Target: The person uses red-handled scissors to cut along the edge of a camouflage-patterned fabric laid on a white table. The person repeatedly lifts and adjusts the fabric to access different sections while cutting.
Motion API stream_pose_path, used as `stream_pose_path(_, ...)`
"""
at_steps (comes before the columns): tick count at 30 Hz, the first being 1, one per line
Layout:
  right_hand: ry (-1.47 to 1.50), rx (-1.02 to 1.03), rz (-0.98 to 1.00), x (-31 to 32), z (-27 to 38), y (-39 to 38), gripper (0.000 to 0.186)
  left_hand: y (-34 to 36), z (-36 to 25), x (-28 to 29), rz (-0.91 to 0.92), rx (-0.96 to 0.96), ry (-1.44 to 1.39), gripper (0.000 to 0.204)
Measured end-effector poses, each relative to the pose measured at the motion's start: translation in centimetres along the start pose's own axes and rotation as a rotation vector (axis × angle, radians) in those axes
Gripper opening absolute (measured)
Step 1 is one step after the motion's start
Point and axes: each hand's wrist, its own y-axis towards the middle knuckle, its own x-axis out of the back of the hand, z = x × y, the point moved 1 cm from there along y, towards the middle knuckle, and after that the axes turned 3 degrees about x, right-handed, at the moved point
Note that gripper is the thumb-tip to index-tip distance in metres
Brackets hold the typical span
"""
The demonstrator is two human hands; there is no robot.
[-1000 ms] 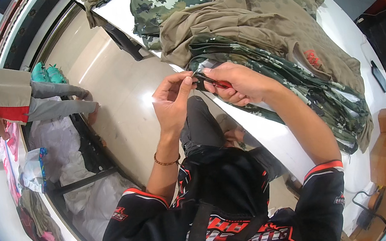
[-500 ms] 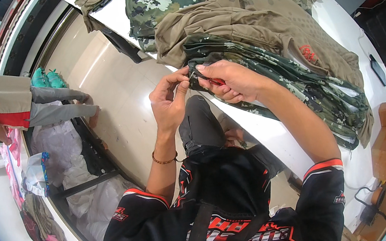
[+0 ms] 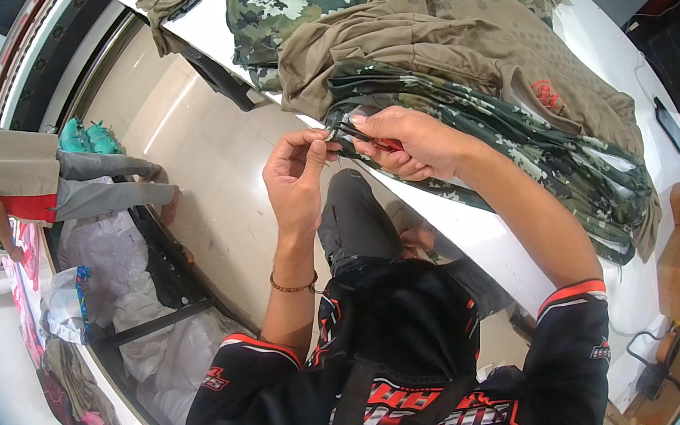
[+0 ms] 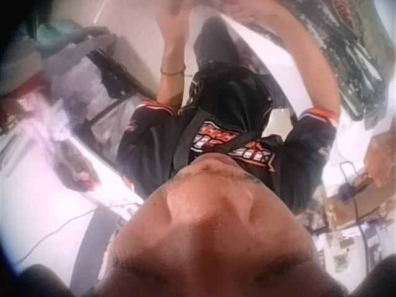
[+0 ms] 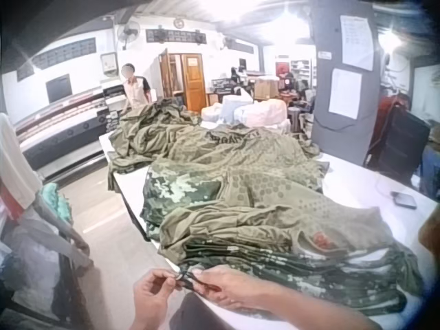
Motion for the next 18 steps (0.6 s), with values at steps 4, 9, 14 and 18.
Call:
stream_pose_path(4,-0.054,-0.023,0.006,-0.11,0.01,-0.09,0.046,-0.19,0.03,-0.31,-0.031,0.071,-0.086,0.014)
stream_pose_path(9,-0.09,-0.017,0.036,0.12,-0.22,0.36,0.046,-0.2,-0.16,-0.25,-0.036,0.154,-0.17,0.015)
stream_pose_path(14,-0.143,-0.007,0.021,-0.22,-0.08,0.44,0.047,-0.39,0.01,-0.11,-0.027,0.116,-0.146,0.016)
stream_pose_path(18,-0.16,-0.001,-0.002,-0.26,-0.15,0.54,0.046,-0.54,0.14,-0.02,-0.018,0.115,-0.155,0.016)
